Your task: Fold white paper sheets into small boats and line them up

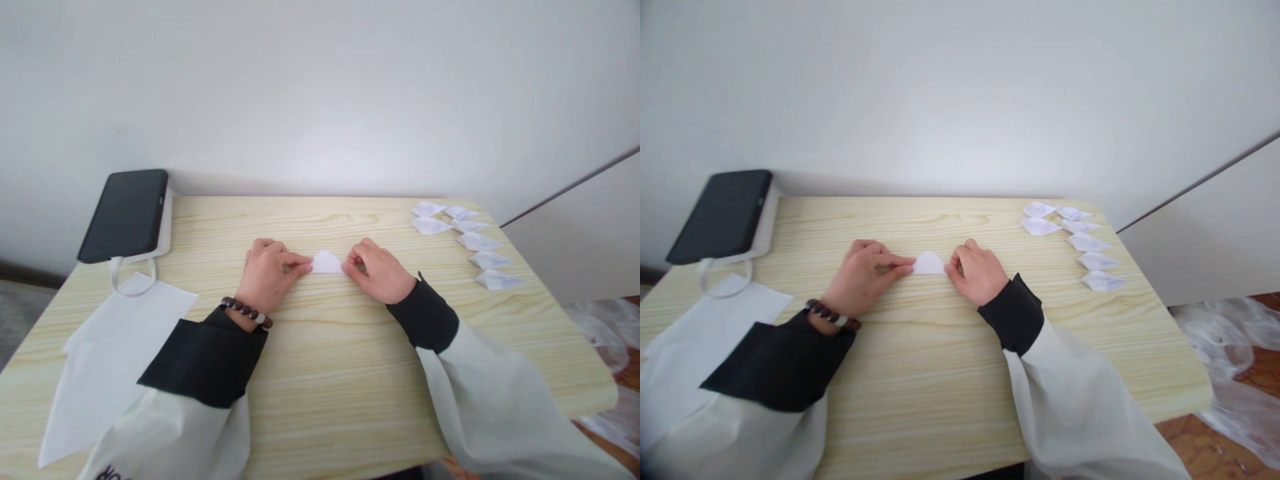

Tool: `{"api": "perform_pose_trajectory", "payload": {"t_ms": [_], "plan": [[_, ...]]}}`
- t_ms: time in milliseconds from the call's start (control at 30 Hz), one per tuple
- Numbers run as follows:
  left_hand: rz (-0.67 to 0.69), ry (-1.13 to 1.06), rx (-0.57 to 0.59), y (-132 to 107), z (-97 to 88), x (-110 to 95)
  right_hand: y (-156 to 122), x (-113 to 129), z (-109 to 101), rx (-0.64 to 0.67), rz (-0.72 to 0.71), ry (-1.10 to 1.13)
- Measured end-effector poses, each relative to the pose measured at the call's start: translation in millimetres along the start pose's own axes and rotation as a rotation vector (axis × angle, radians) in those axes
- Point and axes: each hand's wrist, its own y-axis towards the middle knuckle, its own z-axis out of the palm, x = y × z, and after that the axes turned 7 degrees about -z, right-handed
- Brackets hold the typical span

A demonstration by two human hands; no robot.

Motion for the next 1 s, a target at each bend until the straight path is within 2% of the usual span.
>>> {"api": "perform_pose_trajectory", "payload": {"t_ms": [100, 200, 300, 500, 800, 1000], "plan": [[-0.079, -0.007, 0.016, -1, -1.4, -3, -3, -2, 5, -0.086, -0.074, 0.066], [-0.129, -0.004, 0.024, -1, -3.2, -6, -5, -6, 14, -0.179, -0.281, 0.113], [-0.136, 0.004, 0.037, -1, -4.6, -8, -6, -8, 21, -0.181, -0.44, 0.098], [-0.121, -0.01, 0.047, -2, -5.6, -8, -7, -9, 23, -0.187, -0.443, 0.049], [-0.11, -0.047, 0.026, -3, -4.5, -7, -15, -29, 14, -0.326, -0.514, 0.106], [-0.108, -0.04, 0.014, -3, -4.3, -6, -17, -32, 12, -0.37, -0.54, 0.115]]}}
